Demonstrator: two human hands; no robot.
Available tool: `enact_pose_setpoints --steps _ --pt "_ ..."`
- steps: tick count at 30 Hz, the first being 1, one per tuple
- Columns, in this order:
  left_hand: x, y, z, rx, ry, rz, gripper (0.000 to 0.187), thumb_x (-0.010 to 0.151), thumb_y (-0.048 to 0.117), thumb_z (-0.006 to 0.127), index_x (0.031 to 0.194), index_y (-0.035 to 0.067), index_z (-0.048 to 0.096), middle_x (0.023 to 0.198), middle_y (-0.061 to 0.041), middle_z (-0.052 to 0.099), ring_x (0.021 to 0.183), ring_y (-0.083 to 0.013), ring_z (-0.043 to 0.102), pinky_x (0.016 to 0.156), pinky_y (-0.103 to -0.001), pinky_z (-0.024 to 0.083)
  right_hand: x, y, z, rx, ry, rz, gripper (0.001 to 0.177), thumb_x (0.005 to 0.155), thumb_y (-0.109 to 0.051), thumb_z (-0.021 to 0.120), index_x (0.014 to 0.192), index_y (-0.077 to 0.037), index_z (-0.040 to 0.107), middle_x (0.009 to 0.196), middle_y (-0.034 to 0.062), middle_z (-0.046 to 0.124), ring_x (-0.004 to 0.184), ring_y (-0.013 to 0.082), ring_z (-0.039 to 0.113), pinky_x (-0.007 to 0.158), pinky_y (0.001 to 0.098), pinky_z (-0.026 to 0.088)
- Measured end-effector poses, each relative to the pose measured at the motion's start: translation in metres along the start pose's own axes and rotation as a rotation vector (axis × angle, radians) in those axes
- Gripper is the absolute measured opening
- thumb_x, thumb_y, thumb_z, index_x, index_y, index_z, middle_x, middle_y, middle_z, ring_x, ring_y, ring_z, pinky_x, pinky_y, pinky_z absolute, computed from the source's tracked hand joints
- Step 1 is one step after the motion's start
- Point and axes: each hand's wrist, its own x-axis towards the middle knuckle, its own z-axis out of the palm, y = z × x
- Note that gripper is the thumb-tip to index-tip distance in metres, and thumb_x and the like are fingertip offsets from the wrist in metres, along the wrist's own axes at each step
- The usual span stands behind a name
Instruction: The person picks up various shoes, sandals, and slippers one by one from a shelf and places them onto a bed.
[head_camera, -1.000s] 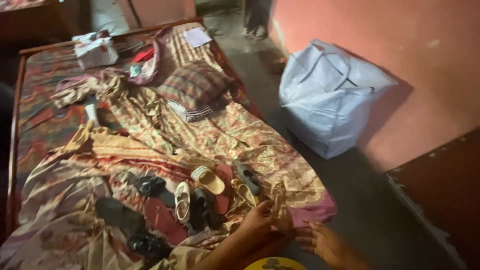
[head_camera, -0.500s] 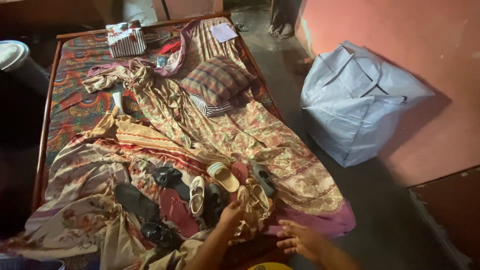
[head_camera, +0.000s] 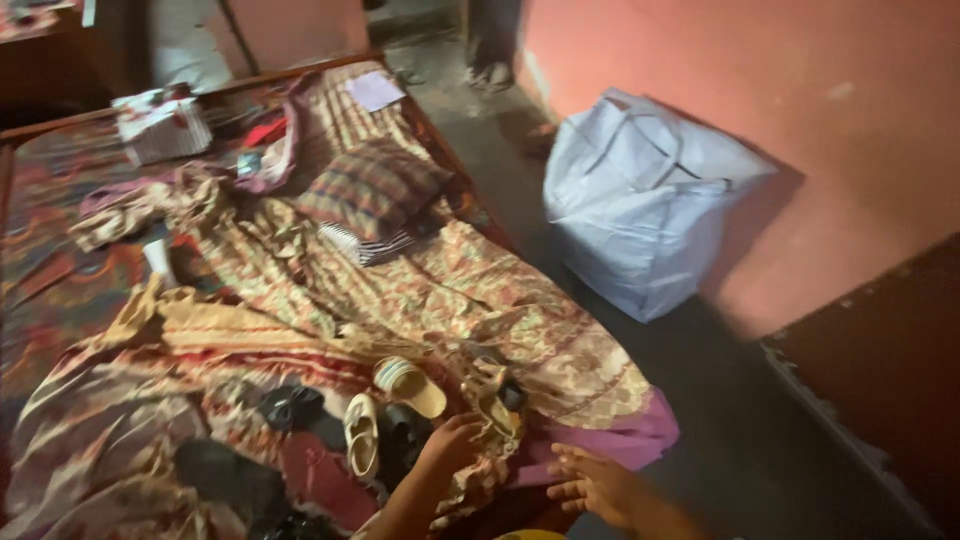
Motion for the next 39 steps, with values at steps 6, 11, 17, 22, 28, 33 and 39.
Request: enact_pose_setpoints --steps 6,11,17,22,28,33,39 --pt "0.025 0.008 0.040 -0.158 -0.082 -0.226 0.037 0.098 0.019 0.055 0.133 0.006 0.060 0.115 -0.011 0.070 0.096 -0.0284 0.071 0.076 -0.039 0.054 -0.032 0.011 -0.019 0.176 0.093 -0.097 0.060 0.097 -0.034 0.060 0.152 -0.017 0.046 0.123 0.0118 0.062 0.099 0.0288 0.067 0.080 0.0419 0.056" --pt "0.076 -0.005 0.073 -0.026 -0.449 -0.197 0.041 0.099 0.022 0.053 0.135 0.004 0.057 0.123 -0.011 0.071 0.102 -0.0258 0.069 0.084 -0.040 0.055 -0.064 0.039 -0.044 0.257 0.107 -0.247 0.051 0.098 -0.032 0.060 0.145 -0.014 0.052 0.117 0.0082 0.066 0.100 0.0257 0.070 0.078 0.0382 0.056" --pt "0.123 -0.044 0.142 0.079 -0.476 -0.491 0.044 0.100 0.030 0.049 0.139 0.010 0.058 0.129 -0.010 0.069 0.111 -0.0243 0.068 0.095 -0.040 0.053 -0.126 0.084 -0.058 0.552 0.205 -0.376 0.043 0.092 -0.025 0.069 0.132 -0.016 0.056 0.109 0.0107 0.068 0.094 0.0289 0.066 0.072 0.0385 0.051" --pt "0.098 -0.063 0.199 0.172 -0.529 -0.553 0.046 0.097 0.036 0.050 0.137 0.015 0.059 0.129 -0.009 0.071 0.109 -0.0237 0.068 0.094 -0.040 0.051 -0.178 0.131 -0.046 0.693 0.341 -0.423 0.047 0.092 -0.027 0.066 0.137 -0.017 0.055 0.117 0.0119 0.068 0.100 0.0284 0.067 0.080 0.0413 0.053" --pt "0.064 -0.110 0.252 0.275 -0.597 -0.709 0.047 0.097 0.034 0.051 0.138 0.014 0.059 0.129 -0.010 0.070 0.112 -0.0252 0.067 0.093 -0.041 0.051 -0.225 0.205 -0.021 0.754 0.418 -0.588 0.051 0.094 -0.029 0.062 0.142 -0.018 0.053 0.123 0.0086 0.068 0.102 0.0259 0.068 0.081 0.0405 0.054" --pt "0.008 -0.135 0.299 0.397 -0.743 -0.830 0.048 0.096 0.032 0.048 0.139 0.012 0.059 0.131 -0.012 0.070 0.113 -0.0260 0.066 0.094 -0.041 0.050 -0.272 0.270 0.033 0.896 0.539 -0.760 0.046 0.096 -0.024 0.062 0.140 -0.017 0.051 0.121 0.0095 0.067 0.101 0.0255 0.069 0.082 0.0407 0.054" --pt "-0.087 -0.173 0.355 0.532 -0.941 -0.935 0.048 0.097 0.030 0.046 0.139 0.008 0.057 0.132 -0.015 0.068 0.114 -0.0283 0.066 0.094 -0.043 0.051 -0.321 0.349 0.108 1.134 0.672 -0.962 0.044 0.097 -0.027 0.062 0.138 -0.015 0.053 0.119 0.0084 0.068 0.101 0.0238 0.068 0.084 0.0388 0.054"
